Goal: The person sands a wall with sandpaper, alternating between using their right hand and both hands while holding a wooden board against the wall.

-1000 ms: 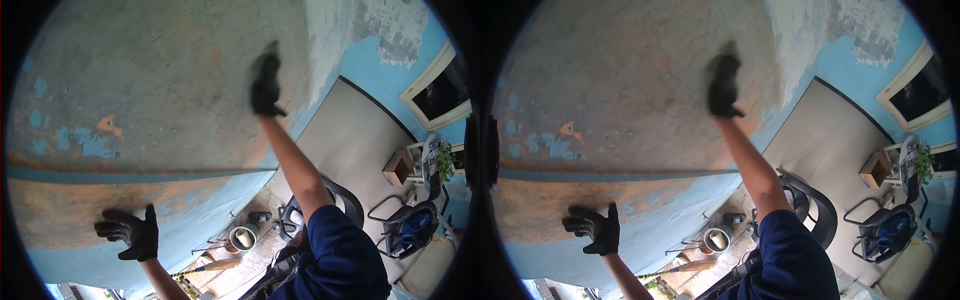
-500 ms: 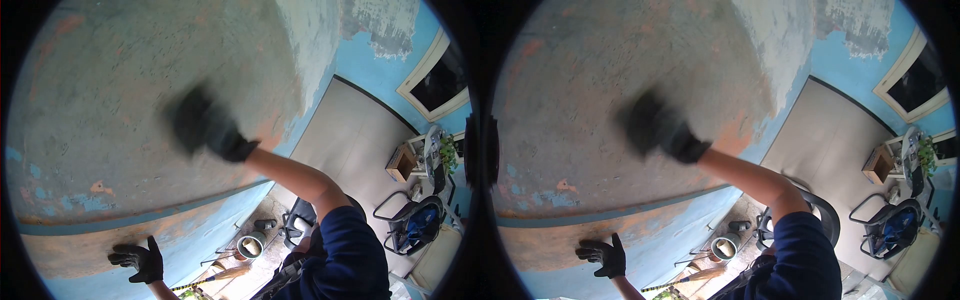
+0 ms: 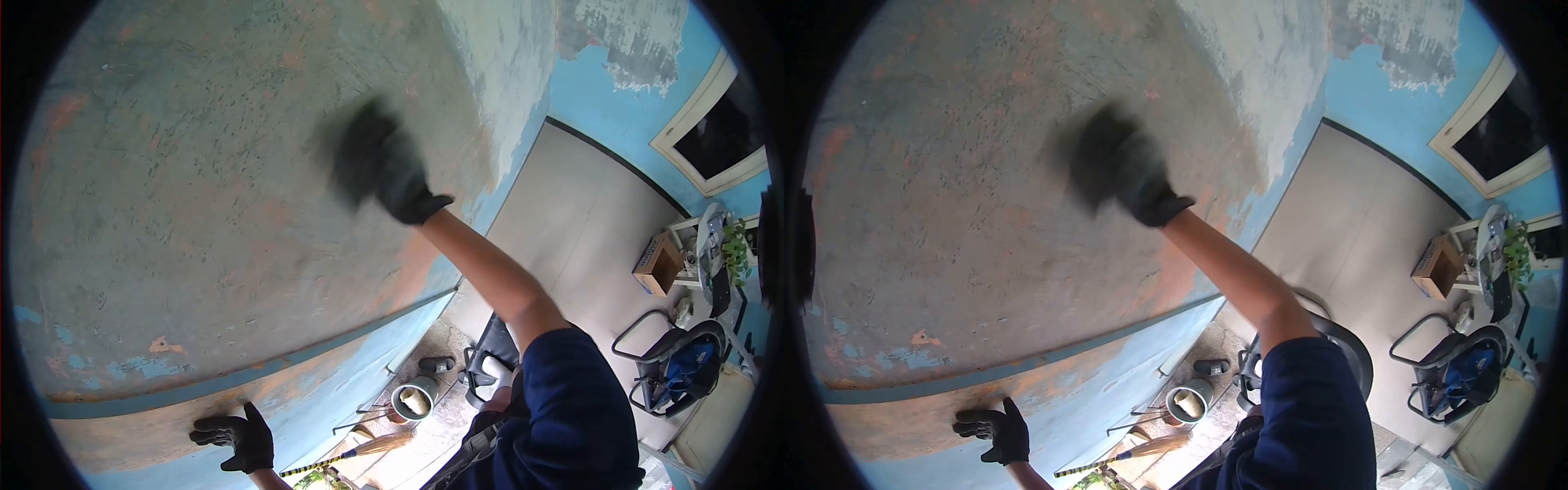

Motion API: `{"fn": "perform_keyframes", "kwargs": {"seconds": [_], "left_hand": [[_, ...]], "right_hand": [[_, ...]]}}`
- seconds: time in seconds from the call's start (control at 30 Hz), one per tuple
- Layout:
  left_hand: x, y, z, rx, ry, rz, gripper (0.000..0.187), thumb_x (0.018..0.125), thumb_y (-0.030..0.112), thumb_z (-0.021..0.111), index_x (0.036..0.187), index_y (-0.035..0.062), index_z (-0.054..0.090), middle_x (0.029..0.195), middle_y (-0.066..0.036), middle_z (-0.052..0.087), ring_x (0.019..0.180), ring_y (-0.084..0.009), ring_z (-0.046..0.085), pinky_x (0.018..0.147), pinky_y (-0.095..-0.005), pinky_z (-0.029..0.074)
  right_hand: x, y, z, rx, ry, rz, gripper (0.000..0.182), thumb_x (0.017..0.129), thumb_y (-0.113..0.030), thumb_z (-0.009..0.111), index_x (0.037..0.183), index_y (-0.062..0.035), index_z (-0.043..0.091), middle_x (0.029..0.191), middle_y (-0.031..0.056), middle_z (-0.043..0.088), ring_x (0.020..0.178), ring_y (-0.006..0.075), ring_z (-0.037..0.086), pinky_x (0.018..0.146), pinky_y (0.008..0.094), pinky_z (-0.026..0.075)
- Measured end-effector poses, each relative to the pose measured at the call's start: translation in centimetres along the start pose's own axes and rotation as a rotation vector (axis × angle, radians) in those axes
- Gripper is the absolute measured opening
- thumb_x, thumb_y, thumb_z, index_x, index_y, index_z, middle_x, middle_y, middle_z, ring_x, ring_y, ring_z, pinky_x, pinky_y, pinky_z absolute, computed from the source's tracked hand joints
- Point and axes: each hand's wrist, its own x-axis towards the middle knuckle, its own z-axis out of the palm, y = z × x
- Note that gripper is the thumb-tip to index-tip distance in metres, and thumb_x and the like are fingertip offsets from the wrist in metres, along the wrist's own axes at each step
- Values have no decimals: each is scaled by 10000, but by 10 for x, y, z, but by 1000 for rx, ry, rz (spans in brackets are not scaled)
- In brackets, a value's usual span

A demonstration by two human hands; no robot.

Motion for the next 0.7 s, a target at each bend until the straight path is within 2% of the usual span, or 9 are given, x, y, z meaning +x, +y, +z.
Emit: {"fn": "perform_keyframes", "kwargs": {"seconds": [0.13, 0.2, 0.23, 0.3, 0.33, 0.43, 0.6, 0.63, 0.7], "left_hand": [[47, 6, 133, 1145, -69, 140, 888, 995, 508, 353, 1441, -183, 17, 1470, -466, 71, 1402, -530, 182, 1137, -551, 206], [53, 7, 141, 923, -41, 113, 859, 998, 481, 368, 1430, -193, 56, 1458, -473, 105, 1383, -538, 216, 1132, -544, 221], [46, 8, 113, 702, -48, 102, 862, 997, 482, 369, 1429, -194, 54, 1455, -476, 104, 1381, -541, 215, 1130, -546, 224], [26, 13, 64, 224, -67, 88, 866, 995, 484, 370, 1428, -195, 50, 1451, -481, 103, 1378, -547, 212, 1126, -550, 230], [18, 15, 47, 76, -77, 87, 869, 994, 485, 370, 1428, -195, 48, 1449, -483, 102, 1377, -551, 211, 1124, -552, 233], [4, 18, 31, -114, -86, 103, 876, 991, 487, 372, 1427, -197, 41, 1442, -491, 101, 1372, -561, 208, 1118, -558, 241], [-2, 23, 20, -237, -49, 114, 889, 986, 491, 375, 1425, -201, 30, 1431, -503, 98, 1365, -577, 202, 1108, -568, 255], [-3, 23, 19, -259, -41, 118, 891, 985, 492, 375, 1425, -201, 28, 1429, -506, 97, 1364, -580, 201, 1106, -570, 258], [-4, 21, 18, -303, -24, 128, 896, 983, 494, 376, 1424, -202, 24, 1424, -510, 96, 1361, -587, 199, 1102, -574, 263]], "right_hand": [[-28, 13, 14, -1347, 260, -373, 476, 1027, -236, 410, 1438, 5, 376, 1448, 152, 452, 1333, 232, 439, 1131, 350, 301], [-48, 35, 11, -1654, 69, -604, 405, 1011, -200, 406, 1377, -43, 477, 1408, 59, 501, 1289, 182, 478, 1095, 367, 359], [-51, 28, 5, -1065, 35, -194, 484, 1006, -267, 441, 1429, -37, 392, 1462, 93, 438, 1321, 223, 450, 1124, 391, 320], [-48, 11, -26, -274, 1, -124, 602, 1000, -360, 473, 1479, -36, 308, 1489, 121, 410, 1329, 250, 446, 1133, 408, 313], [-44, 14, -50, -92, -2, -432, 613, 999, -388, 470, 1478, -41, 310, 1461, 115, 445, 1305, 237, 470, 1114, 401, 346], [-17, 33, -40, -71, 475, -478, 537, 1022, -343, 401, 1466, -49, 336, 1468, 106, 436, 1319, 215, 449, 1135, 391, 315], [-31, 76, 60, -690, 132, -366, 447, 1062, -269, 287, 1447, -61, 379, 1479, 90, 421, 1343, 178, 415, 1168, 373, 265], [-32, 98, 39, -269, 113, -145, 437, 1069, -254, 264, 1443, -63, 388, 1481, 87, 418, 1348, 171, 408, 1175, 369, 255], [-37, 71, -11, 894, -204, -309, 464, 1063, -250, 295, 1484, -57, 321, 1539, 106, 332, 1397, 216, 351, 1190, 367, 220]]}}
